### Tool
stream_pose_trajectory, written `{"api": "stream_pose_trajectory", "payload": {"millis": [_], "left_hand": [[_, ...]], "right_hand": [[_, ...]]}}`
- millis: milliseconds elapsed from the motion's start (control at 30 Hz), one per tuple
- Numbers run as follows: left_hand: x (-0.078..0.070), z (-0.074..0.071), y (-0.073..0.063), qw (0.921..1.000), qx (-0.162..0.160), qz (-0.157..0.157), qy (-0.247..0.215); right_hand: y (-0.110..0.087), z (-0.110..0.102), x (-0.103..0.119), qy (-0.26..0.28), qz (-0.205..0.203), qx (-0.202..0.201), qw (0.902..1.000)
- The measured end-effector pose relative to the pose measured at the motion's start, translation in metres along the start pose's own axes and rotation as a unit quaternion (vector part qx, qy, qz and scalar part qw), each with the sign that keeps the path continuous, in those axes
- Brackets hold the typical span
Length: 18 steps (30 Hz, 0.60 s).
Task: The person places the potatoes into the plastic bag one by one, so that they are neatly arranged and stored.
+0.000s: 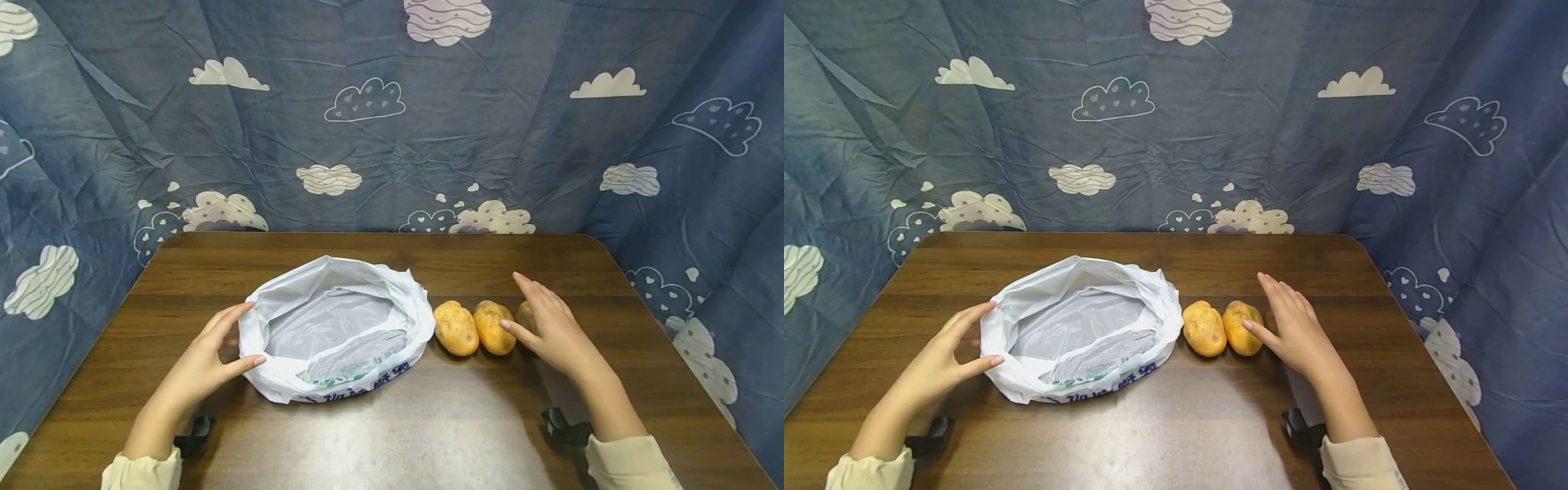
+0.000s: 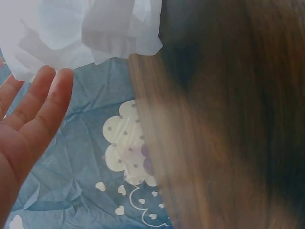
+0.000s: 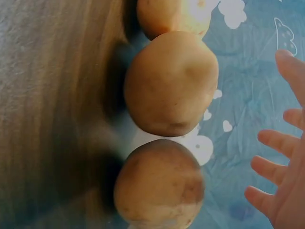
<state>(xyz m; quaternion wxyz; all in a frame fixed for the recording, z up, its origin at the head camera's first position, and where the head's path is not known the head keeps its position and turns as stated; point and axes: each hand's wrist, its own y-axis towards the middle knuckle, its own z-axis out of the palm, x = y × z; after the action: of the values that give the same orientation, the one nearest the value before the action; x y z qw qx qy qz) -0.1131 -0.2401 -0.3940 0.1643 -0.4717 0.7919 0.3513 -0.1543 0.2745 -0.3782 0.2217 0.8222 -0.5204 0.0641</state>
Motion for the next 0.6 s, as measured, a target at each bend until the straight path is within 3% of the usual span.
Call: {"api": "stream_pose_trajectory", "payload": {"millis": [367,600], "left_hand": [[0.005,0.004,-0.002,0.9948,-0.019,-0.013,-0.099],[0.007,0.007,-0.002,0.9909,-0.033,0.0,-0.131]], "right_hand": [[-0.015,0.011,-0.014,0.068,0.061,0.003,0.9959],[-0.024,0.02,-0.03,0.115,0.094,-0.013,0.9889]]}}
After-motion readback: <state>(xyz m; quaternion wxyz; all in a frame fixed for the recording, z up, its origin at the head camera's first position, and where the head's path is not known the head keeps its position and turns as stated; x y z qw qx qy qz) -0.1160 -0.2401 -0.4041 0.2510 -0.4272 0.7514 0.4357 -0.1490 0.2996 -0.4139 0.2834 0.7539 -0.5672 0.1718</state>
